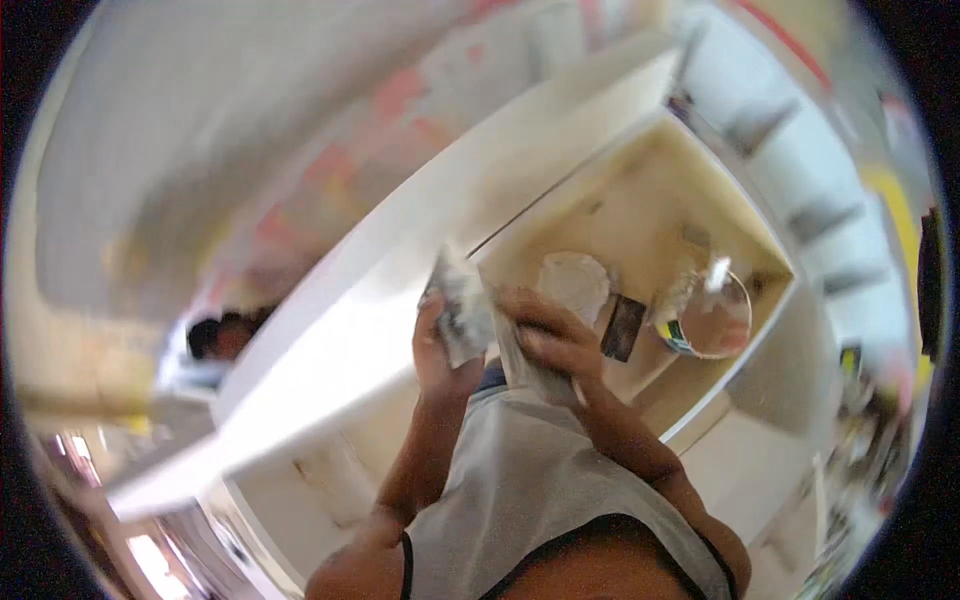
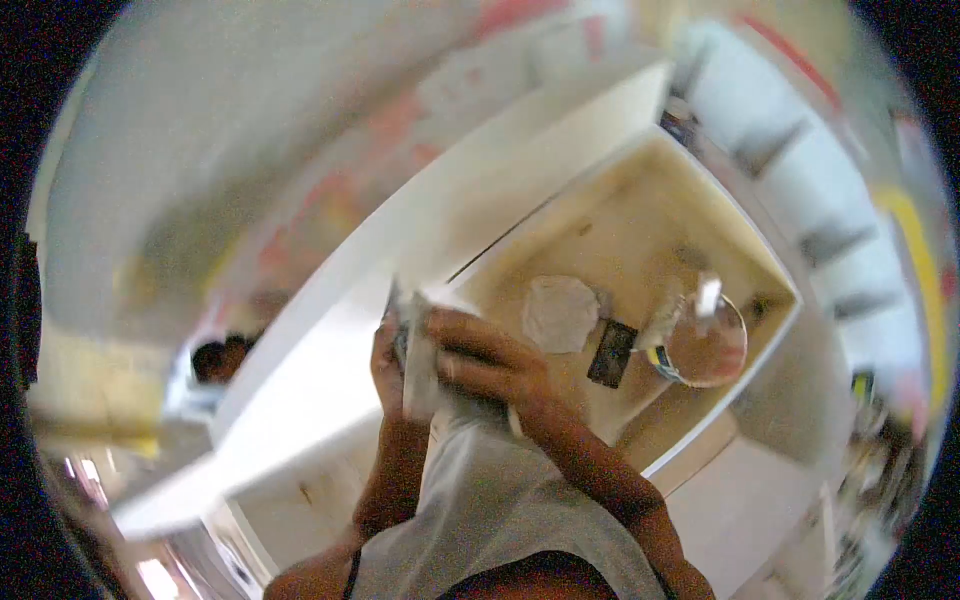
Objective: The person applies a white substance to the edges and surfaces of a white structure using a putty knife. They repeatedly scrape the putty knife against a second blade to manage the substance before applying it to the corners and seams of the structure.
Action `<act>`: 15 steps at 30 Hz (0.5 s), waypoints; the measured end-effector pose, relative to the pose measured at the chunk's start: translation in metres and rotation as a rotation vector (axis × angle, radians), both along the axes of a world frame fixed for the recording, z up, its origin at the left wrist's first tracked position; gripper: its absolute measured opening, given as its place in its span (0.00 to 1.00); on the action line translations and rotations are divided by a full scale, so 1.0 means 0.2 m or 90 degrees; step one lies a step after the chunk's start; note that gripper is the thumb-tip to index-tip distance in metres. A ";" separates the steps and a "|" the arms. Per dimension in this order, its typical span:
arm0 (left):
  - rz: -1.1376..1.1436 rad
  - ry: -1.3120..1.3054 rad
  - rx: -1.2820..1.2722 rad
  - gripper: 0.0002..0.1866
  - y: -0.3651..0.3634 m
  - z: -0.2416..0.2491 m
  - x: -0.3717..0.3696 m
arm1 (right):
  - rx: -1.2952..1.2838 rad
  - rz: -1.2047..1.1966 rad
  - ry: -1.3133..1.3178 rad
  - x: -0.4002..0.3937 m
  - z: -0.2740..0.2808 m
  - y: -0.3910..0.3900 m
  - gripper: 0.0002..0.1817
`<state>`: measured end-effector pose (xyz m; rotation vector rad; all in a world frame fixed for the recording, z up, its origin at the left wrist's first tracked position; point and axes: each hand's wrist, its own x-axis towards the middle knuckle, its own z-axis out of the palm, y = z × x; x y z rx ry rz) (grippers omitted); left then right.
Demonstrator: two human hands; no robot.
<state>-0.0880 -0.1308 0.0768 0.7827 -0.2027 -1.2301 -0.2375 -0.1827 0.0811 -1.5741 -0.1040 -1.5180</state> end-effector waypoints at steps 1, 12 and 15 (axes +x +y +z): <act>0.016 -0.064 0.027 0.20 0.09 0.03 0.00 | 0.129 -0.026 0.109 0.08 -0.07 0.05 0.25; 0.281 0.166 -0.007 0.16 0.73 -0.04 0.03 | 0.315 0.259 0.178 0.20 -0.27 0.53 0.19; 0.213 -0.065 0.067 0.16 0.98 -0.15 0.03 | 0.130 0.174 0.584 0.27 -0.61 0.55 0.24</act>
